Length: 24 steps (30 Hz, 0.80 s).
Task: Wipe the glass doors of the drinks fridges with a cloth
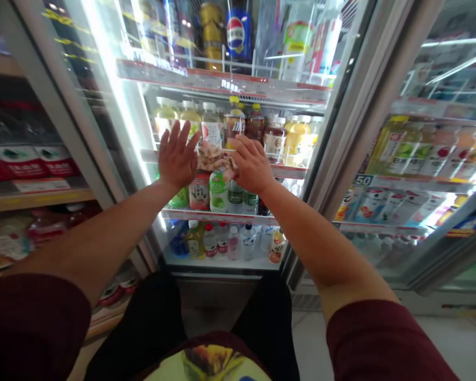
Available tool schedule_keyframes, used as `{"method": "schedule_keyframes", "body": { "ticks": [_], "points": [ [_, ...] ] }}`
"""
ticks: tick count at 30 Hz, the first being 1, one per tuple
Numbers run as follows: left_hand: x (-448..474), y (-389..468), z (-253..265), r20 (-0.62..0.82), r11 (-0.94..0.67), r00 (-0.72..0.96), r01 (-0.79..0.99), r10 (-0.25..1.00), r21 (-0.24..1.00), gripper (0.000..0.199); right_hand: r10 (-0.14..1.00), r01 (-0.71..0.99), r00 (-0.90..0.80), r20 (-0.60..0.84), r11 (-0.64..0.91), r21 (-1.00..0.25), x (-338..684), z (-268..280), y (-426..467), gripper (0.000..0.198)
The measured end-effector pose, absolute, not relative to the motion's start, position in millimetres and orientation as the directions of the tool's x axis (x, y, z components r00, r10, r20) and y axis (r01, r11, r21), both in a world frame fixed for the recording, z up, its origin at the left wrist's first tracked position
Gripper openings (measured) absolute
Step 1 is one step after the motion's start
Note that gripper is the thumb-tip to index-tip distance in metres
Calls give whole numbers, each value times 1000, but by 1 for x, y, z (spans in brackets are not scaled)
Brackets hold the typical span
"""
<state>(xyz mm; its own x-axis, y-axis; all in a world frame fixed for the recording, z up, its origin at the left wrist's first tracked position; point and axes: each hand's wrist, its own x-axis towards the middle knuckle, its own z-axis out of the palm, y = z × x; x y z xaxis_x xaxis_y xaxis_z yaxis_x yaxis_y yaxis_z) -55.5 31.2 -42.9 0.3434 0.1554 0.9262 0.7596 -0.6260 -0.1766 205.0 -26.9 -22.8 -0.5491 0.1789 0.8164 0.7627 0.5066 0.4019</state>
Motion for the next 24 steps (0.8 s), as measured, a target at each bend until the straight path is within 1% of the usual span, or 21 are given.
{"method": "schedule_keyframes", "body": {
  "ticks": [2, 5, 7, 11, 14, 16, 19, 21, 24],
  "points": [
    [-56, 31, -42, 925, -616, 346, 767, 157, -182, 56, 178, 758, -543, 820, 524, 388, 205, -11, -26, 37],
    [-55, 28, -42, 927, -616, 343, 766, 151, -183, 56, 175, 781, -498, 849, 517, 351, 207, 5, -26, 48],
    [-53, 26, -41, 930, -624, 336, 762, 150, -175, 55, 192, 794, -496, 847, 495, 353, 208, 7, -28, 55],
    [-53, 24, -41, 934, -605, 334, 772, 128, -193, 55, 290, 755, -615, 733, 483, 443, 204, -16, -39, 57],
    [-53, 22, -41, 932, -601, 336, 776, 135, -193, 56, 351, 755, -632, 691, 479, 448, 197, -42, -47, 64],
    [-53, 21, -41, 931, -628, 328, 761, 159, -161, 56, 373, 755, -636, 676, 483, 444, 194, -52, -50, 71],
    [-53, 20, -40, 931, -657, 322, 742, 171, -136, 57, 379, 732, -665, 644, 501, 462, 192, -53, -48, 84],
    [-53, 20, -40, 934, -657, 317, 742, 165, -135, 58, 373, 722, -676, 635, 505, 472, 191, -47, -45, 81],
    [-54, 22, -41, 934, -638, 326, 752, 146, -163, 59, 367, 706, -696, 617, 507, 495, 191, -37, -44, 61]
  ]
}}
